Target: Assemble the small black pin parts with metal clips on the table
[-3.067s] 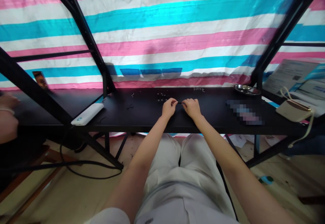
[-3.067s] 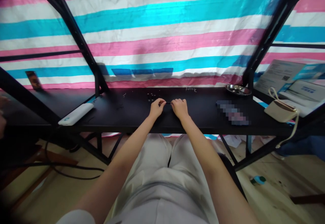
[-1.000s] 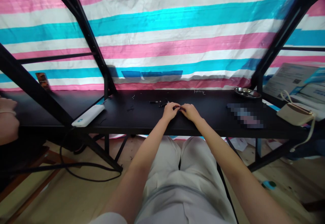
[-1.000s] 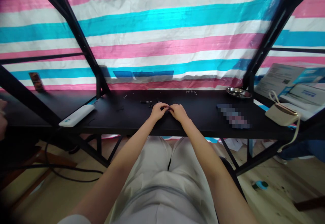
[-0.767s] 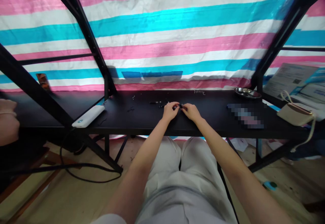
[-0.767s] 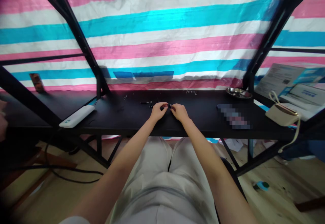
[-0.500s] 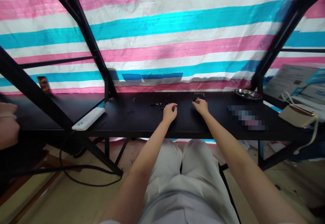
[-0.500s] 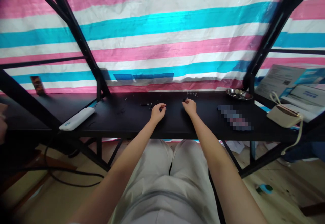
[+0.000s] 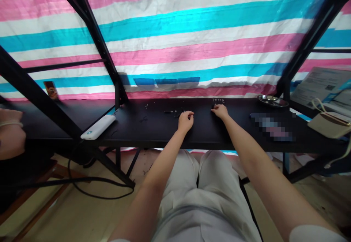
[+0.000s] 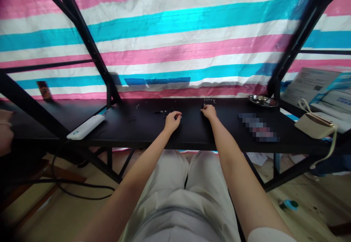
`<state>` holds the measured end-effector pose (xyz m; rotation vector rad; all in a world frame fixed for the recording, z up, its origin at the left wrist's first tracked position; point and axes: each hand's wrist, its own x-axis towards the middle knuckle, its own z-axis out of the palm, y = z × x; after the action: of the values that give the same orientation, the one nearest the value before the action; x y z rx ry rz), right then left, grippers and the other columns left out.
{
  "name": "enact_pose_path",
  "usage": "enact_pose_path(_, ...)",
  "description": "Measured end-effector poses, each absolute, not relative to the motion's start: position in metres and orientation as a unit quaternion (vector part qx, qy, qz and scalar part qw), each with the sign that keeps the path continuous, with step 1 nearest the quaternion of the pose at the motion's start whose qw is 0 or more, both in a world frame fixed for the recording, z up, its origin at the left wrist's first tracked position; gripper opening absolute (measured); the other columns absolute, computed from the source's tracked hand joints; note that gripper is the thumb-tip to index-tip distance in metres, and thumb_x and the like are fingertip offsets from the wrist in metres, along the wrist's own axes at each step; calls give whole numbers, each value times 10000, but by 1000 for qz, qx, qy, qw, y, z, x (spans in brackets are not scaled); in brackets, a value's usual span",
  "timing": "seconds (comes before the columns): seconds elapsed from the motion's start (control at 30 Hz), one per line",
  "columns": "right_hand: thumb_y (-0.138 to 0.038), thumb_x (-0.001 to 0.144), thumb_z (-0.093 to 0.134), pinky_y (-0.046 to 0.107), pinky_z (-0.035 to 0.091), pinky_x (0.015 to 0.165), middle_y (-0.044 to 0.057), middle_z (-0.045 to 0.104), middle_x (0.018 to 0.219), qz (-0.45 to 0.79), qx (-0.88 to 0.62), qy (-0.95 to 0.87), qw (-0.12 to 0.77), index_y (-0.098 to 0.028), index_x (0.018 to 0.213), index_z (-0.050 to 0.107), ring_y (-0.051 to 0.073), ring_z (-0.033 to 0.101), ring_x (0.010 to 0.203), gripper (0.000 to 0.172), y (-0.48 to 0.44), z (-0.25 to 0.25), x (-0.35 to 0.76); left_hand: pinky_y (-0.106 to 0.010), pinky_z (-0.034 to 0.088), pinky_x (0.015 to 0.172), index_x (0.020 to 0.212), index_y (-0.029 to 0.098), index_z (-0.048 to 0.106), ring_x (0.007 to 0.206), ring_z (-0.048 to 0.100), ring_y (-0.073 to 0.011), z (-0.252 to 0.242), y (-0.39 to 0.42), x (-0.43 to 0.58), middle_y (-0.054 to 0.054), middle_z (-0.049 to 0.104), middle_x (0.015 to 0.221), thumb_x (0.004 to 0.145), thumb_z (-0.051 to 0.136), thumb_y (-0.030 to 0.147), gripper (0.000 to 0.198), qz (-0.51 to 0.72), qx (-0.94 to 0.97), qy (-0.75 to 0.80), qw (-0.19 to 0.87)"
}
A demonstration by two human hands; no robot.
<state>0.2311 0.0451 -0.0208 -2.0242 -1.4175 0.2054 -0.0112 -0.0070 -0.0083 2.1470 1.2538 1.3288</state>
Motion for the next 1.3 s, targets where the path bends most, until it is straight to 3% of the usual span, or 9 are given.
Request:
enact_pose_path(0.5,-126,695,654,245,463,806,92,697,883,111,-774,-572,249,-139,769,686,190,644,886,81,48,-5,238,-313,469,846,852,185,650,809,593,-160,-10,-5,-11,-24,680,823,765,529,81,182,463,751,442,164)
enact_pose_path(0.8,-183,706,669,270,466,822,105,698,921,120,-779,-552,271,-140,781,690,227,642,949,88,44,-6,237,-310,468,842,853,190,647,813,593,-159,-8,-6,-11,-22,681,829,767,526,87,181,459,751,447,161)
enact_pose_path(1.0,-201,643,722,293,479,773,83,682,774,135,-783,-547,263,-147,688,666,247,654,863,89,44,-4,243,-333,456,837,858,195,637,837,589,-173,-8,-6,-13,-30,679,866,782,506,99,180,463,734,474,148)
enact_pose_path(1.17,-240,641,735,314,466,826,130,676,942,133,-794,-538,250,-115,877,664,267,625,964,276,28,-5,240,-416,406,871,856,215,609,970,546,-239,-5,-10,-15,-53,657,960,737,511,53,224,463,679,561,101)
enact_pose_path(1.3,-228,741,610,326,445,870,146,655,1037,86,-802,-510,298,-117,1013,624,257,593,1036,294,6,-16,225,-458,364,901,836,227,594,1050,495,-270,-4,-13,-14,-62,619,1018,708,537,50,226,449,678,577,78)
